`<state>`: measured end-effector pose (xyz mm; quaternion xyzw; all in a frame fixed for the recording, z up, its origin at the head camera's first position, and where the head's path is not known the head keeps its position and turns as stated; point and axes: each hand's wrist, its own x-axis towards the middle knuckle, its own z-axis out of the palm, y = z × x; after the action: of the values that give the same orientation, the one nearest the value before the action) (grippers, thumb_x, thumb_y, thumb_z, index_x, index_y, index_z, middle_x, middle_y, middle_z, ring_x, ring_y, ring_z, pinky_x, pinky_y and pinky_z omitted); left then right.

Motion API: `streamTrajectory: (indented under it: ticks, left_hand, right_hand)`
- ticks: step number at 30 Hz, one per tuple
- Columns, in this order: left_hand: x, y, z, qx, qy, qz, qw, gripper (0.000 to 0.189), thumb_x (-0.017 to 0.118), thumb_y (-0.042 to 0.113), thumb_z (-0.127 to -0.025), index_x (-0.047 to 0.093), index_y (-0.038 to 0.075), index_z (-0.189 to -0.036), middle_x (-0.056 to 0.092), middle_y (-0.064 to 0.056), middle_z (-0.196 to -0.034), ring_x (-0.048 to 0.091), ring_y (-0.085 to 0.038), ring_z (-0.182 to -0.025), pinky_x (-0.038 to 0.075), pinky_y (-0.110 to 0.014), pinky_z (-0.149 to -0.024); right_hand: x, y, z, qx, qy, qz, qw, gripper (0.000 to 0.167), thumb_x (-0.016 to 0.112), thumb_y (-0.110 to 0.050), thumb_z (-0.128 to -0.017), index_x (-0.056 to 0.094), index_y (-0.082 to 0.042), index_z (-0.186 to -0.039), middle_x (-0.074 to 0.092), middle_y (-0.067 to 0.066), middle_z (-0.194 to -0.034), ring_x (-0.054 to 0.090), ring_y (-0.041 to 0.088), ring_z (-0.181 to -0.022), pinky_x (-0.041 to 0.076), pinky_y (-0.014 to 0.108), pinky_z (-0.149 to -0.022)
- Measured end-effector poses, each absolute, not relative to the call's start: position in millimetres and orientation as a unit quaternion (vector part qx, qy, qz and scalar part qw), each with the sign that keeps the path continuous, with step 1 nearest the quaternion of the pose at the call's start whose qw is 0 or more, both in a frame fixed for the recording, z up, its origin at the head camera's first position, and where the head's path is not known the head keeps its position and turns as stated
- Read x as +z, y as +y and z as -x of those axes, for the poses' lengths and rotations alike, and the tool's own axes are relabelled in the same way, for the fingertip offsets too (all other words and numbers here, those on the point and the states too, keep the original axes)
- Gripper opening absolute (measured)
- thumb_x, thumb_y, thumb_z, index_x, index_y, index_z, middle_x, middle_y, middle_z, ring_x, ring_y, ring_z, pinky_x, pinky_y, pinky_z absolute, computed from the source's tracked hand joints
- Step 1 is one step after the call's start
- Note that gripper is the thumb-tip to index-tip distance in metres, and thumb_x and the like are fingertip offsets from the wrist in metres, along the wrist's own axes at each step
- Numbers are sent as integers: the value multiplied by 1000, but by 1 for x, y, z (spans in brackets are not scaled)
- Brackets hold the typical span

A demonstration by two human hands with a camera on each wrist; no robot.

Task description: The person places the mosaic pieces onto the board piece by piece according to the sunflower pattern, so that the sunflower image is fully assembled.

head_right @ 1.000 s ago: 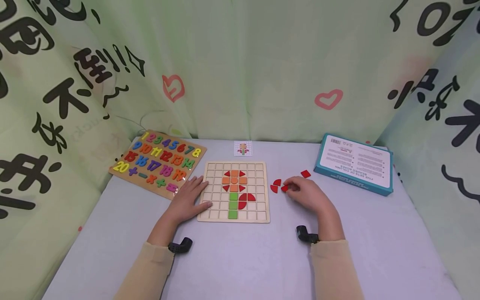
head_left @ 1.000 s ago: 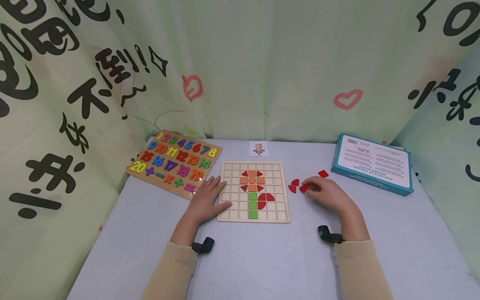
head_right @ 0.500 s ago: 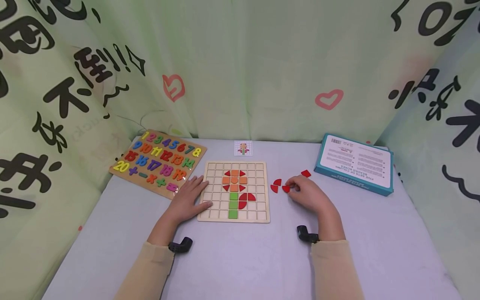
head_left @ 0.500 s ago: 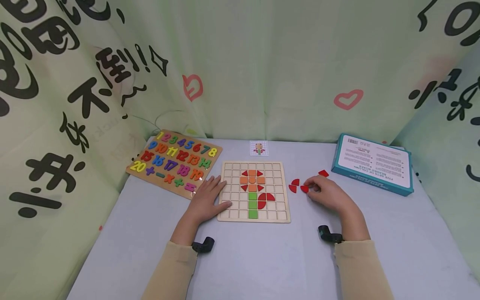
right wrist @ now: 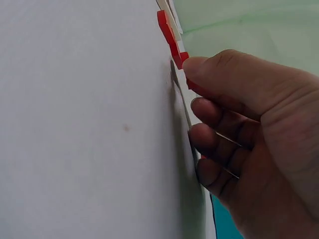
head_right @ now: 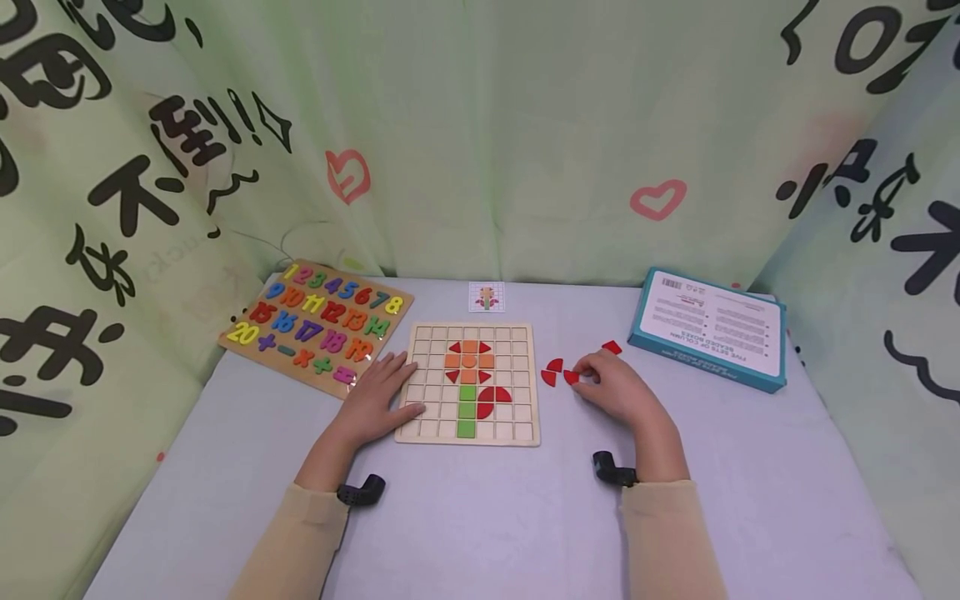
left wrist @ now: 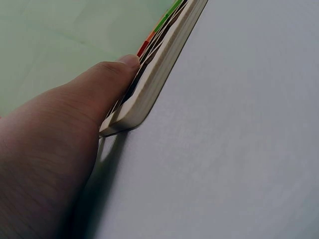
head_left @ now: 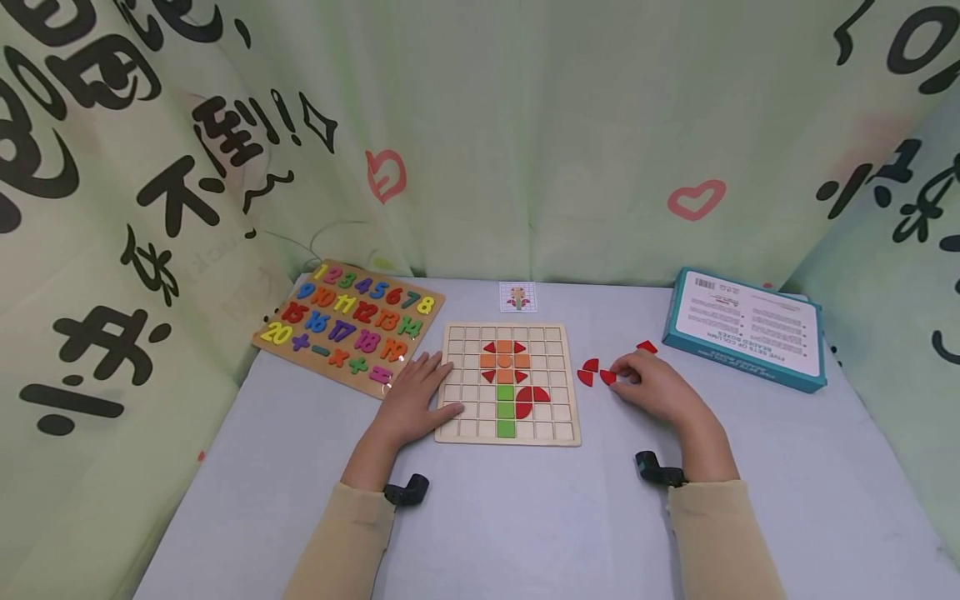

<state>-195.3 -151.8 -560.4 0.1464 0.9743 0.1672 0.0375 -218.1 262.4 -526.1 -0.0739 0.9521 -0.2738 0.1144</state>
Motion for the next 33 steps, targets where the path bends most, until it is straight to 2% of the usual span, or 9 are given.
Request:
streamTrajectory:
  ticks: [9,16,27,33]
  left_hand:
    - [-560,-152,196,166,974,-147,44,83,53,71,-87,37,24,-154,26,-1,-165,15,-25,-155,12,-48,-126]
    - [-560,-152,195,165,974,-149,36,82,55,69,-87,39,23,-153,28,-2,-164,17,-26,-154,14,-49,-126]
    - [-559,-152,195,160,975,-148,36,82,54,70,-87,38,23,-153,27,-2,-164,17,-26,-154,14,-48,-126]
    - [-559,-152,195,164,974,-152,32,82,55,69,-87,40,22,-153,28,-2,-164,18,-27,-154,15,-49,-126]
  right_hand:
    - [-508,244,218,-290,944,110,114,38,75,-27,-87,64,-11,-119,61,7,-105,55,23,-94,51,29,-75]
    - [-497,215,219,-316,927,143,144,28,72,-24,-90,64,-14,-114,59,3,-89,54,20,-86,51,29,-71]
    - [-491,163,212,-327,906,201,177,26,72,-21,-89,63,-13,-113,57,-1,-79,54,15,-76,48,25,-64]
    - [-497,140,211,-314,905,237,164,22,74,-22,-89,66,-15,-108,55,-2,-76,52,14,-74,46,25,-62]
